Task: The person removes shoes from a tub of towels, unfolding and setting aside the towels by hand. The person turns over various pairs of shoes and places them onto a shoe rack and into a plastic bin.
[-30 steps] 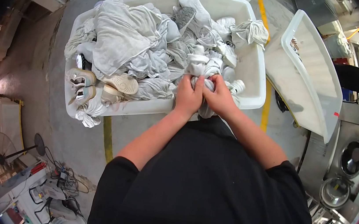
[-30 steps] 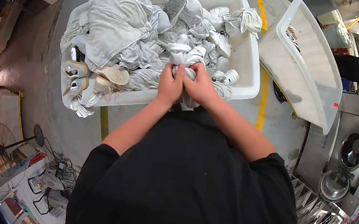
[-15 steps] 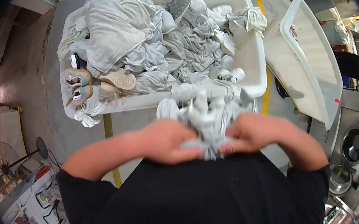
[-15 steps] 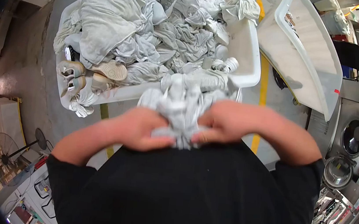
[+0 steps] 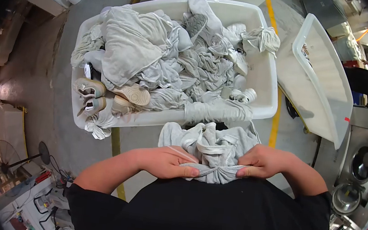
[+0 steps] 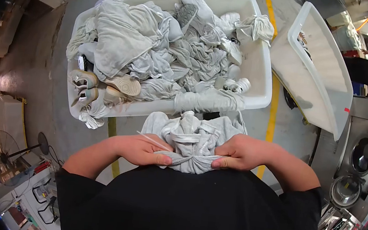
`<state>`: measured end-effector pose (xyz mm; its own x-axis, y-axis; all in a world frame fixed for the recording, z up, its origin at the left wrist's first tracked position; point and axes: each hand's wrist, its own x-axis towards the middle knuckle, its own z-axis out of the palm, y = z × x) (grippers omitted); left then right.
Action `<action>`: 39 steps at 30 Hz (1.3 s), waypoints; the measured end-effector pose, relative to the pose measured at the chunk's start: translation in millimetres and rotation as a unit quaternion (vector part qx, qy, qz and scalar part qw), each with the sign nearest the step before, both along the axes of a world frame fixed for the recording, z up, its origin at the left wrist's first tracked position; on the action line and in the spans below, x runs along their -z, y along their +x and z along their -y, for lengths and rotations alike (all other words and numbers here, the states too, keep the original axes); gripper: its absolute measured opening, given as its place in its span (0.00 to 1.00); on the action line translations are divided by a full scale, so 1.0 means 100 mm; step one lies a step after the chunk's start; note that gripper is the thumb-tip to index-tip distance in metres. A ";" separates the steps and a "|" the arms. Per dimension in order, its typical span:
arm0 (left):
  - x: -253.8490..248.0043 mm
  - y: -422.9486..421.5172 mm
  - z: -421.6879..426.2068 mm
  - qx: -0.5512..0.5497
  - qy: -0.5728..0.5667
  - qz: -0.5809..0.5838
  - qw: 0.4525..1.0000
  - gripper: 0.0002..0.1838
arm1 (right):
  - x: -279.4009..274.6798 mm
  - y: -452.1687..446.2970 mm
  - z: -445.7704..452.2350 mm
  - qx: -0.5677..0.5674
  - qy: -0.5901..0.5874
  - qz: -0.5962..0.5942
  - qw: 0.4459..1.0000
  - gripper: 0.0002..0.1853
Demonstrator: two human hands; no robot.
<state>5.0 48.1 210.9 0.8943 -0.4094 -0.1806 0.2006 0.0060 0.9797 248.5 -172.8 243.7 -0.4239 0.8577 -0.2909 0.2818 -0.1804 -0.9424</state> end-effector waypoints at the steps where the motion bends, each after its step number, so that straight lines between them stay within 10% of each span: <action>1: 0.03 -0.04 -0.01 0.003 0.004 -0.006 1.000 0.22 | 0.01 0.00 -0.02 -0.005 0.000 -0.002 1.000 0.21; 8: 0.39 -0.84 -0.88 -0.212 -0.052 -0.264 0.940 0.20 | 0.12 0.97 0.62 0.280 -0.203 0.003 0.938 0.16; 10: 0.20 -0.66 -0.90 -0.193 0.097 -0.340 0.915 0.23 | 0.24 1.01 0.63 0.324 -0.190 0.065 0.925 0.17; 14: 0.80 -0.59 -0.59 -0.439 -0.246 -0.245 0.829 0.22 | 0.58 0.72 0.32 0.445 -0.234 -0.115 0.857 0.21; 18: 0.96 -0.61 -0.50 -0.467 -0.229 -0.261 0.813 0.23 | 0.72 0.78 0.41 0.418 -0.333 -0.131 0.835 0.24; 25: 1.63 0.62 -1.08 -0.567 -0.003 -0.215 0.795 0.42 | 1.76 1.60 -0.52 0.493 -0.230 0.059 0.837 0.35; 27: 2.15 0.92 -0.77 -0.451 0.326 -0.187 0.809 0.60 | 2.39 1.44 -0.73 0.447 -0.199 0.287 0.824 0.50; 29: 2.95 0.92 -0.23 -0.248 0.373 -0.278 0.850 0.71 | 3.25 1.10 -0.60 0.313 -0.164 0.404 0.844 0.62; 32: 3.28 0.51 0.25 -0.288 0.484 -0.246 0.789 0.53 | 3.90 0.75 -0.25 0.413 -0.267 0.267 0.829 0.50; 37: 3.79 -0.08 0.36 -0.365 0.514 -0.064 0.773 0.25 | 3.78 0.44 0.30 0.261 -0.017 0.499 0.826 0.29; 39: 3.57 0.10 0.29 -0.376 0.484 -0.116 0.782 0.25 | 3.67 0.54 0.12 0.249 -0.098 0.467 0.843 0.26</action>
